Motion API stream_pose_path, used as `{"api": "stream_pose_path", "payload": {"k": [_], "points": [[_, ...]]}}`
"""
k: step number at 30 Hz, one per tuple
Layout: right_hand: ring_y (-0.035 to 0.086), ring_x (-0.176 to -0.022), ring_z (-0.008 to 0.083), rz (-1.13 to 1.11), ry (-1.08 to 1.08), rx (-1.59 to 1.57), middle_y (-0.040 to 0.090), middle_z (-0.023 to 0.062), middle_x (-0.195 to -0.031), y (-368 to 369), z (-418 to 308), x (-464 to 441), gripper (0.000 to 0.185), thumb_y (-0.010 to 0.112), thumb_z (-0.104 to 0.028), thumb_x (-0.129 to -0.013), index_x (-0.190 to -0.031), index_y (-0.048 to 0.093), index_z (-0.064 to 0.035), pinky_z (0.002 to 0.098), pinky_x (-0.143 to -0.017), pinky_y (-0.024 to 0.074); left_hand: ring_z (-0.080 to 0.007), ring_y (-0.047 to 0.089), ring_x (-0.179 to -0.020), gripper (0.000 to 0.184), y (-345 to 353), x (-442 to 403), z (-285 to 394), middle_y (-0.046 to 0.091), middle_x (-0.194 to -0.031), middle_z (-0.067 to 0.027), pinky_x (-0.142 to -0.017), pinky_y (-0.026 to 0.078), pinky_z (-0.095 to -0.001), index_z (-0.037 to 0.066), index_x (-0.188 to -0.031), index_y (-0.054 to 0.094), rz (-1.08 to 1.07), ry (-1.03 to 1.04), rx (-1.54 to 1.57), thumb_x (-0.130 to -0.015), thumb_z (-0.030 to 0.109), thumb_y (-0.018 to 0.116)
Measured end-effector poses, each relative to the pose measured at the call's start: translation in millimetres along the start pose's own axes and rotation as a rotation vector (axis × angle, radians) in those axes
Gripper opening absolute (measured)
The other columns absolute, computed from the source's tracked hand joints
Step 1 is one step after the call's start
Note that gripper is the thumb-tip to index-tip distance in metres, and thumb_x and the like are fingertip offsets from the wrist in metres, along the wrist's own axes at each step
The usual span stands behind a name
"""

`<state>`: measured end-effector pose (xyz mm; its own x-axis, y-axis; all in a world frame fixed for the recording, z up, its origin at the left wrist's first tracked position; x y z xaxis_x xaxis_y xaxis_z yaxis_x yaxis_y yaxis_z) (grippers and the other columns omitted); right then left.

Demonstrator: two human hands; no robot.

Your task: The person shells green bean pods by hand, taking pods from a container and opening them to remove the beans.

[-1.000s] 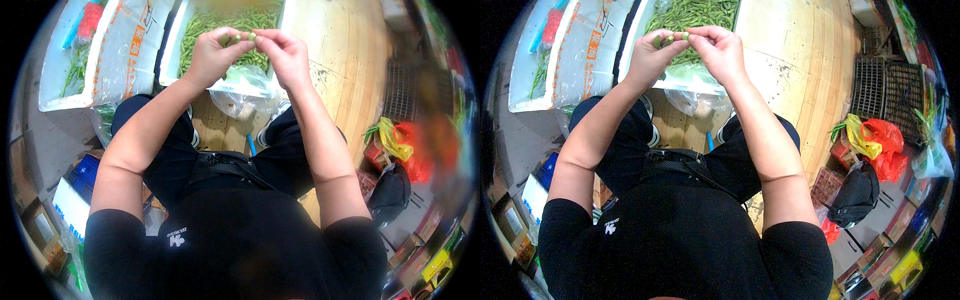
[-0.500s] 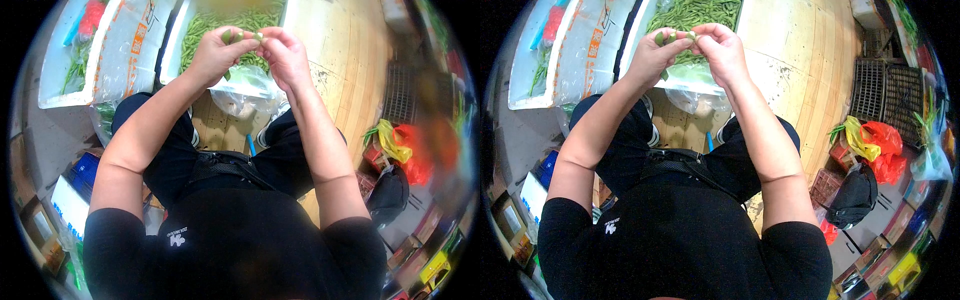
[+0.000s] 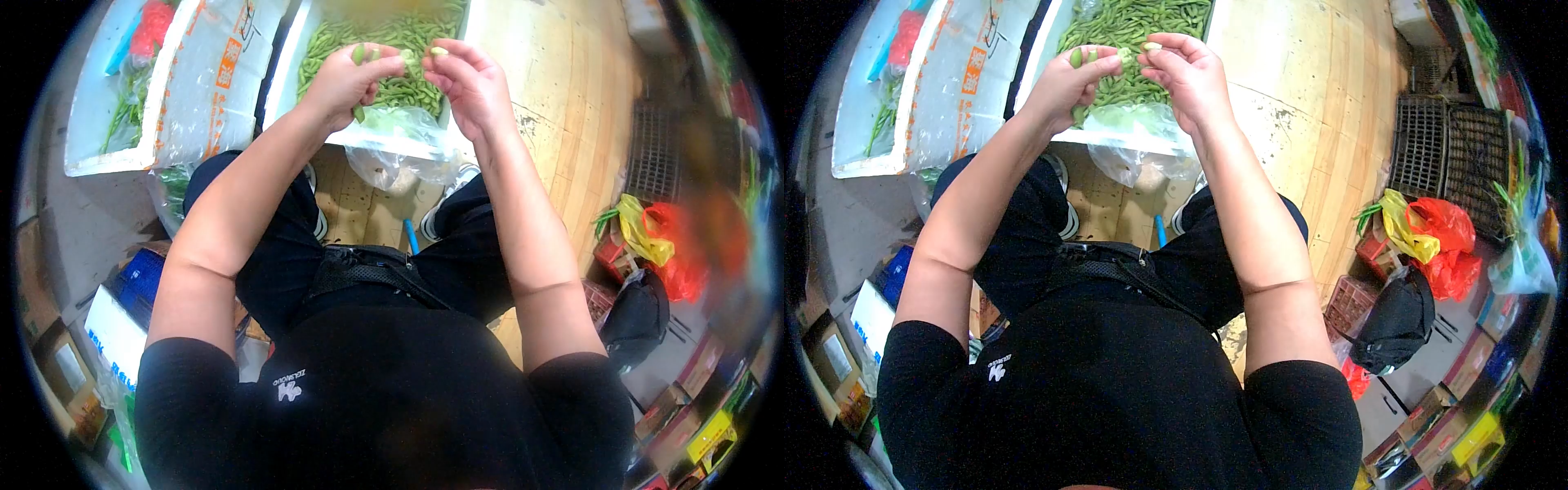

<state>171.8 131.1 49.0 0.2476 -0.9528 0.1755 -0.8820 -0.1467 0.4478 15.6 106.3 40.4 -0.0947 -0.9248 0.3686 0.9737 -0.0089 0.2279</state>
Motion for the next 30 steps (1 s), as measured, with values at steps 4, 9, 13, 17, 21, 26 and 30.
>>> {"api": "stream_pose_path", "payload": {"k": [4,9,13,17,21,26,30], "points": [[0.059,-0.078,0.0199,0.040,0.111,-0.240,0.058,0.0126,-0.089,0,7,-1,0.020,0.050,0.001,-0.080,-0.100,0.050,0.0042,0.0321,-0.069,0.0514,0.0018,0.034,-0.048,0.028,-27,-22,-17,0.056,-0.079,0.0010,-0.039,0.028,-0.0110,0.008,-0.105,0.050,0.143,-0.068,0.192,-0.082,0.019,0.061],[0.058,-0.081,0.0191,0.026,0.237,-0.313,0.057,0.0120,-0.087,-3,16,-2,0.020,0.044,0.000,-0.082,-0.100,0.051,0.0040,0.0333,-0.071,0.0509,-0.0020,0.039,-0.056,0.025,-39,-32,-22,0.054,-0.083,-0.0035,-0.042,0.032,-0.0146,0.003,-0.103,0.050,0.166,-0.158,0.454,-0.083,0.017,0.058],[0.056,-0.080,0.0173,-0.015,0.242,-0.242,0.057,0.0116,-0.086,-1,15,-2,0.021,0.043,0.003,-0.081,-0.100,0.052,0.0037,0.0315,-0.072,0.0501,-0.0052,0.042,-0.057,0.029,-30,-27,-17,0.055,-0.098,-0.0113,-0.041,0.032,-0.0145,0.001,-0.110,0.043,0.072,-0.227,0.568,-0.086,0.015,0.049],[0.054,-0.072,0.0150,-0.044,0.259,-0.187,0.057,0.0104,-0.085,4,14,-1,0.023,0.042,0.005,-0.080,-0.100,0.053,0.0032,0.0277,-0.067,0.0487,-0.0059,0.043,-0.057,0.028,-17,-17,-10,0.056,-0.100,-0.0111,-0.039,0.031,-0.0142,0.000,-0.112,0.042,-0.008,-0.274,0.540,-0.087,0.013,0.045],[0.050,-0.066,0.0123,-0.069,0.254,-0.199,0.057,0.0094,-0.085,1,18,-4,0.023,0.042,0.005,-0.079,-0.099,0.054,0.0026,0.0249,-0.061,0.0461,-0.0049,0.042,-0.055,0.024,-20,-19,-6,0.056,-0.098,-0.0082,-0.036,0.029,-0.0133,0.001,-0.108,0.044,-0.073,-0.225,0.548,-0.087,0.013,0.046],[0.046,-0.062,0.0071,-0.015,0.242,0.064,0.058,0.0053,-0.084,-7,19,-6,0.018,0.050,-0.002,-0.081,-0.097,0.058,-0.0018,0.0213,-0.058,0.0425,-0.0136,0.047,-0.061,0.013,-70,-37,20,0.051,-0.082,-0.0048,-0.043,0.033,-0.0213,0.003,-0.092,0.047,0.169,0.025,0.589,-0.087,0.015,0.044],[0.050,-0.065,0.0090,-0.048,0.313,0.638,0.062,0.0024,-0.083,-26,71,-22,0.018,0.057,-0.011,-0.081,-0.097,0.063,-0.0047,0.0227,-0.060,0.0433,-0.0082,0.040,-0.048,0.012,-86,-29,45,0.056,-0.083,-0.0040,-0.034,0.024,-0.0185,0.008,-0.094,0.046,0.251,0.163,0.839,-0.089,0.019,0.042]]}}
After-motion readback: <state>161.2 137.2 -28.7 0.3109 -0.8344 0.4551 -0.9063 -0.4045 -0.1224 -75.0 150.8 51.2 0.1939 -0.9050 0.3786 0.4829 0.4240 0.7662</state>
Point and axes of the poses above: each hand's wrist, its own x-axis away from the middle knuckle, its own y-axis out of the palm, z = x × y, the point moved 5 cm from there along -x, towards the middle knuckle
